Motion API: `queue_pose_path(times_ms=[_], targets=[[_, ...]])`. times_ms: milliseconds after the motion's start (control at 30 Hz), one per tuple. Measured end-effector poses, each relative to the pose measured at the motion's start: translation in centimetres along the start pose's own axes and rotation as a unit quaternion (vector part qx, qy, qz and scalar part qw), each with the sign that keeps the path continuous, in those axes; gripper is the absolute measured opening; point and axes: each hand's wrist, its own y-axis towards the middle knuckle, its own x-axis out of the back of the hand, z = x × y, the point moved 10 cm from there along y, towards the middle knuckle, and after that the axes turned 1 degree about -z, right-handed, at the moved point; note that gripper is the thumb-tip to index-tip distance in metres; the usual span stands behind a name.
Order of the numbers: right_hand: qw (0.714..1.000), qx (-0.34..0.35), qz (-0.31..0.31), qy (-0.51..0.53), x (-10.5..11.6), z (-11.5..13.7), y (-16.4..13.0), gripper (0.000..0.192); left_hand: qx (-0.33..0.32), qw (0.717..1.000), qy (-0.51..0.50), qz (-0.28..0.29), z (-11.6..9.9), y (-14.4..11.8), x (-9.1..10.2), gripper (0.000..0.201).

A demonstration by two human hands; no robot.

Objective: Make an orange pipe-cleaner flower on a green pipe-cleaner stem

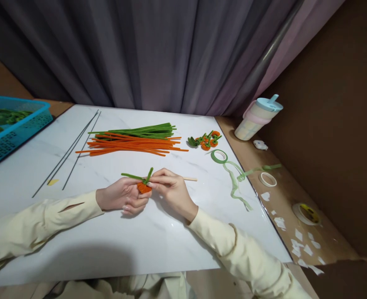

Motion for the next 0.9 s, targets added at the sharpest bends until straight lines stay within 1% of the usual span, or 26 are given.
queue_pose_path(times_ms=[67,133,433,667,900], targets=[[0.999,-0.021,0.011,0.027,-0.1,-0.5,0.2,0.012,0.0,1.0,0.002,0.009,0.0,0.0,-0.2,0.041],[0.999,-0.027,0.016,0.039,-0.1,-0.6,0.3,0.011,0.0,1.0,0.002,0.015,0.0,0.0,-0.3,0.041],[0.999,-0.034,0.01,0.034,0.0,-0.9,0.3,0.015,0.001,1.0,0.001,0.01,0.1,0.0,-0.2,0.04],[0.994,-0.07,0.045,0.07,-0.6,-1.5,0.2,0.014,0.012,1.0,0.013,0.015,0.2,0.0,-0.3,0.039],[0.99,-0.067,0.074,0.099,-1.0,-1.5,0.3,0.007,0.024,1.0,0.008,0.015,0.5,0.1,-0.3,0.042]])
